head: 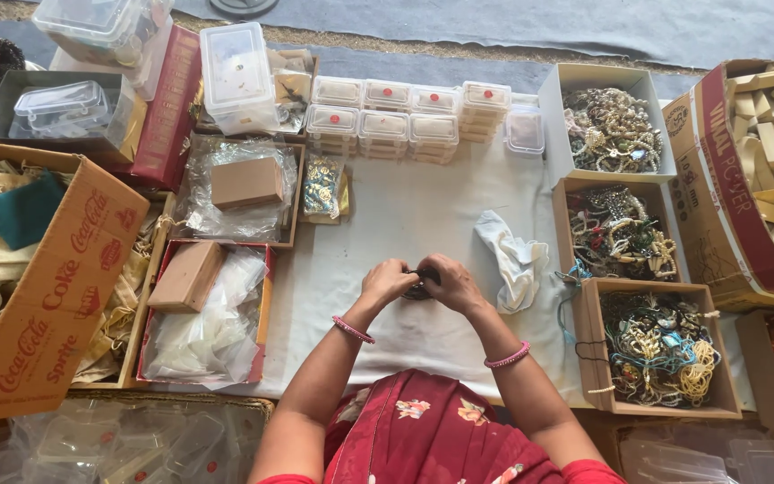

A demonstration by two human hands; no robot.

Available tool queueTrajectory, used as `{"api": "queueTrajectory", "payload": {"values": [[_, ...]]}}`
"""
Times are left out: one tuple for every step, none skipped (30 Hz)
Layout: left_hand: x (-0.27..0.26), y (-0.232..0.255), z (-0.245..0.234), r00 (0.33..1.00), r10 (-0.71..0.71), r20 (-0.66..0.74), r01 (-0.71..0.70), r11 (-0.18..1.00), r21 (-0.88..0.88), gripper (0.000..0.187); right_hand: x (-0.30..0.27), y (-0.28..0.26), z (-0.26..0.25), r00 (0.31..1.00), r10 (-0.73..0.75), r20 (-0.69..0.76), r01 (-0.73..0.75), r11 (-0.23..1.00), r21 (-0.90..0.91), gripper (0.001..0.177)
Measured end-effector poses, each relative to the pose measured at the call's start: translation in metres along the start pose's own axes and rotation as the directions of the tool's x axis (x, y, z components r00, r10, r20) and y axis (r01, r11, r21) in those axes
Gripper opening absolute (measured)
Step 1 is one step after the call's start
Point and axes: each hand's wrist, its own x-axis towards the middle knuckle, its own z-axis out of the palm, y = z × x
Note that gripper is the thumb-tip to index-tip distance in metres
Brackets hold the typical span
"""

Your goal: The person cleans a turquoise beaded necklace with a white cloth, then places it into a small plastic container. They then clean a black beaded necklace with the same cloth and place it into a plastic bag.

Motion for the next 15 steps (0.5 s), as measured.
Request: {"api": "queueTrajectory", "payload": {"values": [[-0.002,0.0,0.0,1.0,-0.004,0.001,0.004,1.0,0.0,0.041,0.0,0.001,0.0,1.0,0.001,0.003,-0.001,1.0,0.003,0.023],[-0.003,0.0,0.001,1.0,0.008,0.013,-0.008,1.0,0.03,0.039,0.0,0.001,0.0,0.998,0.046,0.042,-0.044,0.998,-0.037,0.024],[-0.005,0.0,0.001,1.0,0.018,0.026,-0.02,0.998,0.059,0.037,0.0,0.002,0.0,0.993,0.092,0.08,-0.086,0.993,-0.077,0.025],[0.009,-0.017,0.017,1.0,0.014,0.027,-0.016,0.998,0.06,0.037,-0.001,0.012,0.007,0.992,0.093,0.083,-0.087,0.993,-0.074,0.025],[0.024,-0.032,0.033,0.993,0.042,0.11,-0.021,0.983,-0.184,0.03,-0.001,0.022,0.014,0.993,0.107,0.042,-0.102,0.989,-0.104,0.022],[0.039,-0.048,0.049,0.979,0.088,0.182,-0.004,0.909,-0.417,0.025,-0.002,0.031,0.02,0.993,0.12,0.001,-0.119,0.984,-0.133,0.019],[0.035,-0.044,0.045,0.979,0.087,0.182,-0.004,0.909,-0.416,0.025,-0.004,0.04,0.027,0.993,0.12,0.001,-0.119,0.984,-0.132,0.019],[0.032,-0.04,0.041,0.966,0.119,0.231,0.076,0.723,-0.687,0.021,-0.007,0.049,0.035,0.957,0.289,0.037,-0.289,0.957,0.011,0.023],[0.028,-0.035,0.036,0.95,0.166,0.264,0.164,0.455,-0.875,0.018,-0.009,0.058,0.043,0.893,0.44,0.096,-0.45,0.881,0.145,0.028],[0.019,-0.023,0.022,0.95,0.166,0.263,0.163,0.455,-0.875,0.018,-0.012,0.059,0.05,0.893,0.439,0.096,-0.449,0.882,0.146,0.028],[0.01,-0.011,0.01,0.961,0.149,0.232,0.177,0.309,-0.934,0.013,-0.016,0.061,0.056,0.898,0.413,0.151,-0.439,0.859,0.261,0.022],[0.0,0.001,-0.002,0.971,0.127,0.203,0.182,0.155,-0.971,0.013,-0.02,0.063,0.062,0.902,0.381,0.202,-0.43,0.822,0.373,0.018],[0.012,-0.011,0.009,0.971,0.126,0.206,0.186,0.155,-0.97,0.013,-0.02,0.06,0.063,0.901,0.383,0.204,-0.433,0.821,0.373,0.018],[0.024,-0.022,0.02,0.987,0.104,0.125,0.1,0.218,-0.971,0.021,-0.02,0.057,0.063,0.915,0.335,0.226,-0.404,0.748,0.527,0.018],[0.036,-0.034,0.031,0.995,0.088,0.041,0.014,0.282,-0.959,0.031,-0.02,0.054,0.064,0.929,0.283,0.239,-0.369,0.651,0.664,0.018]]}}
